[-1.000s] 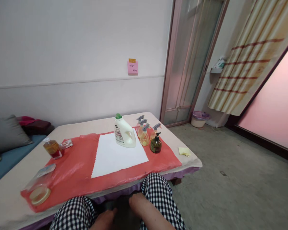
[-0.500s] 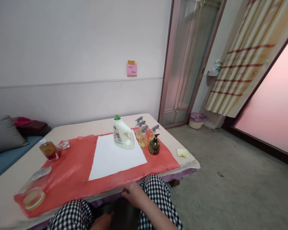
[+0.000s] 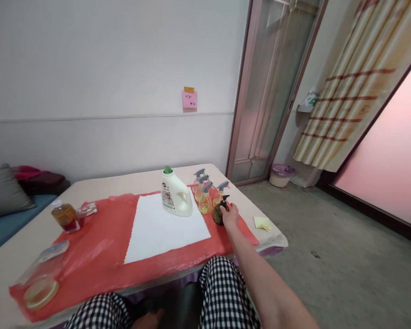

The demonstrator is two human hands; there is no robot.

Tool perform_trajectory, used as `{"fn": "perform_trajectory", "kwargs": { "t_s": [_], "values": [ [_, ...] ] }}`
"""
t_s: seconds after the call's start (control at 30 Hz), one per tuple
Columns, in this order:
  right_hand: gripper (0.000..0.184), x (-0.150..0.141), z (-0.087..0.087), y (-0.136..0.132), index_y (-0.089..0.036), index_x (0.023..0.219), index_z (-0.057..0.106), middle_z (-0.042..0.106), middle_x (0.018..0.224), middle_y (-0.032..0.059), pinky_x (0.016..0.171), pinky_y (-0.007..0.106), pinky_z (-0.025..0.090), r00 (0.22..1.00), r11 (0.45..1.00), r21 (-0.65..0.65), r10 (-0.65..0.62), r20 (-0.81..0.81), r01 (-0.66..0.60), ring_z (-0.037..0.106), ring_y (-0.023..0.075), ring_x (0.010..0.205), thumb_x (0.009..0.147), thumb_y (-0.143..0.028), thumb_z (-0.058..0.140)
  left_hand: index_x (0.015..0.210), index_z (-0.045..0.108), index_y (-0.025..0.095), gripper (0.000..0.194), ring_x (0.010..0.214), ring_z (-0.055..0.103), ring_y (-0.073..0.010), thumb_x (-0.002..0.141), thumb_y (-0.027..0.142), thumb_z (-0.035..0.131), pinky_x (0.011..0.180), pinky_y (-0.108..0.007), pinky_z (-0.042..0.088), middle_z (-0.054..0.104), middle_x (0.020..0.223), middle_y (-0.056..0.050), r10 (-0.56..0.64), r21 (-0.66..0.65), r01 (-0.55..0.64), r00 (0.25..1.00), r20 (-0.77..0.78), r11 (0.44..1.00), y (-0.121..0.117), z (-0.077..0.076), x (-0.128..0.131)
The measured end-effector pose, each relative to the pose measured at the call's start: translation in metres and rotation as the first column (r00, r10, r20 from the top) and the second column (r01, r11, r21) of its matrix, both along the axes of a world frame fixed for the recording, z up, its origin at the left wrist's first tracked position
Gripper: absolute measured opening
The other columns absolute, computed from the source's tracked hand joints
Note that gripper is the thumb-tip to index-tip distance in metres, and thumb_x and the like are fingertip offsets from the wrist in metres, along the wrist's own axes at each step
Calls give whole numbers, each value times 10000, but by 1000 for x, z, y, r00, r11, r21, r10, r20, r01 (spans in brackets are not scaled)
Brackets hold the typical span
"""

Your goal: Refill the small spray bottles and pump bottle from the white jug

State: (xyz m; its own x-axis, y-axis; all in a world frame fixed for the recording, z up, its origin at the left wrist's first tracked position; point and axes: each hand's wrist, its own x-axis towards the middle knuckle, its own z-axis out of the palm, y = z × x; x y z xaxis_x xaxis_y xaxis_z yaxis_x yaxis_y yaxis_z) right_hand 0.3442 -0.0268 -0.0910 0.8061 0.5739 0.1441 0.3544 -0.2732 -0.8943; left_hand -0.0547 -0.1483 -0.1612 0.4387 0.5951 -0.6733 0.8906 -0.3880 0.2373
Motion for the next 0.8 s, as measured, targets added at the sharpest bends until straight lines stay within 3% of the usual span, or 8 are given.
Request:
{"fn": "perform_trajectory", "kwargs": {
  "t_s": [0.1, 0.23, 0.4, 0.5, 0.8],
  "values": [
    [404, 7, 3, 18, -191, 1266, 575, 603, 1289, 92, 919, 472, 547, 999, 997, -68, 35, 6, -34, 620, 236, 1098, 927, -407, 621, 1358, 545, 185, 389, 1152, 656, -253, 971, 219, 536, 982, -469, 533, 657, 1278, -121, 21, -18, -22, 997, -69, 1000, 0, 1, 0],
    [385, 12, 10, 27, -188, 1243, 587, 616, 1263, 88, 901, 457, 554, 996, 988, -133, 87, 21, -84, 628, 226, 1072, 928, -406, 619, 1391, 541, 181, 577, 1220, 638, -301, 859, -12, 426, 999, -441, 519, 660, 1313, -173, 18, -14, -19, 996, -85, 1000, 0, 4, 1],
    [380, 1, 11, 10, -184, 1235, 590, 625, 1240, 83, 884, 445, 561, 985, 983, -119, 151, 78, -141, 636, 220, 1048, 931, -412, 614, 1379, 542, 216, 594, 1243, 620, -296, 798, 93, 548, 1018, -407, 504, 632, 1374, -137, 16, 51, -16, 1000, 0, 999, -3, 9, 2],
    [364, -11, 10, -2, -187, 1220, 598, 632, 1225, 81, 880, 438, 562, 974, 974, -137, 198, 112, -182, 638, 214, 1036, 935, -414, 608, 1392, 520, 258, 573, 1267, 600, -260, 834, 126, 493, 1057, -382, 466, 616, 1402, -94, 11, 123, -18, 998, 59, 992, -6, 11, 3],
    [382, -13, 21, -11, -193, 1250, 582, 621, 1249, 86, 896, 450, 556, 959, 953, -229, 238, 157, -199, 633, 220, 1058, 933, -403, 613, 1377, 552, 176, 580, 1232, 626, -287, 798, 134, 538, 1022, -386, 498, 632, 1374, -140, -14, 121, 11, 1000, 26, 993, -5, 11, 1]
  ]
}}
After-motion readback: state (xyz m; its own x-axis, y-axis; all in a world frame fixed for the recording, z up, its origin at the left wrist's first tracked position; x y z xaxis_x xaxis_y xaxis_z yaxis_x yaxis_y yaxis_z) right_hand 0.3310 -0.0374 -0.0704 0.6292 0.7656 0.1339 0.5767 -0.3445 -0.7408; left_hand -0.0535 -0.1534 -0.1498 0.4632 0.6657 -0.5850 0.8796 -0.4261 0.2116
